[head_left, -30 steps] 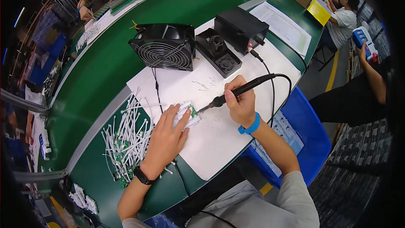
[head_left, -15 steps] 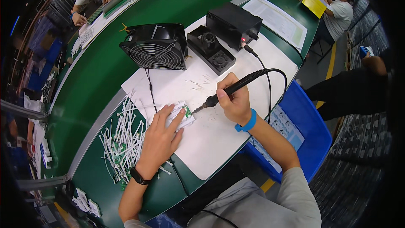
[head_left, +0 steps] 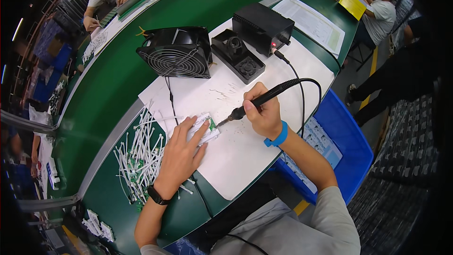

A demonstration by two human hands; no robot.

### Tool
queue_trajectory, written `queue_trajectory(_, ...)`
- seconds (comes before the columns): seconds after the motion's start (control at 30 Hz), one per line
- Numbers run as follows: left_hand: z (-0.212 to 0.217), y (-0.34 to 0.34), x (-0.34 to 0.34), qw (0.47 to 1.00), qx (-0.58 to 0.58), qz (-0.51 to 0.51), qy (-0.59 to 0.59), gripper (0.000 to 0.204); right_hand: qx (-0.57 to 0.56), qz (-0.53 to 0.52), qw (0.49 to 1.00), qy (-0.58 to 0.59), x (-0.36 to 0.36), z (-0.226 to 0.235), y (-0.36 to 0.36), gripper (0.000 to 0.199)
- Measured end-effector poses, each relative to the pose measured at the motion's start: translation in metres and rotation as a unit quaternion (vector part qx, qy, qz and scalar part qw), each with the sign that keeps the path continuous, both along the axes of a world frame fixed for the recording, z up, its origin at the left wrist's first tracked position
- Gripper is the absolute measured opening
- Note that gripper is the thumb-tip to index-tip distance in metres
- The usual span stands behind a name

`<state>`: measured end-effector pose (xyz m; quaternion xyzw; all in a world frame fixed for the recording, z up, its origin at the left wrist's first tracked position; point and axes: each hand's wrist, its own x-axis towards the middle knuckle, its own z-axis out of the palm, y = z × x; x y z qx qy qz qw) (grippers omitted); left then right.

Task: Soldering components onto small circuit boards on an assembly line.

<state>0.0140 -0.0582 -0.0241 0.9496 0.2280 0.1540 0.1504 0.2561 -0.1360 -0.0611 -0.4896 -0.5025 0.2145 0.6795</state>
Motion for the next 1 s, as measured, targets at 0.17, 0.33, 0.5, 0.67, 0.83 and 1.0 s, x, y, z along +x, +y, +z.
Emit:
queue_trajectory(0.17,-0.005,0.000,-0.002,1.000,0.026,-0.006,-0.003,0.056,0.054,-0.053,0.997,-0.021,-0.002,0.000,0.001,0.009)
queue_trajectory(0.33,-0.019,0.001,0.007,0.995,0.078,0.041,-0.037,0.048,0.050,-0.121,0.991,0.019,-0.005,0.002,0.002,0.006)
queue_trajectory(0.5,-0.017,-0.013,0.009,0.993,0.057,0.099,-0.026,0.044,0.010,-0.106,0.994,-0.031,-0.008,0.003,0.003,0.004)
queue_trajectory(0.67,-0.011,-0.018,-0.005,0.998,0.038,0.048,-0.025,0.053,0.039,-0.065,0.996,0.042,-0.012,0.002,0.000,0.005)
queue_trajectory(0.83,-0.023,-0.015,-0.003,0.994,0.021,0.076,-0.077,0.050,0.017,-0.024,0.999,0.021,-0.017,0.000,-0.001,0.012)
queue_trajectory(1.0,-0.032,-0.017,0.000,0.991,0.024,0.078,-0.109,0.046,-0.020,-0.005,0.999,-0.045,-0.018,0.000,0.000,0.011)
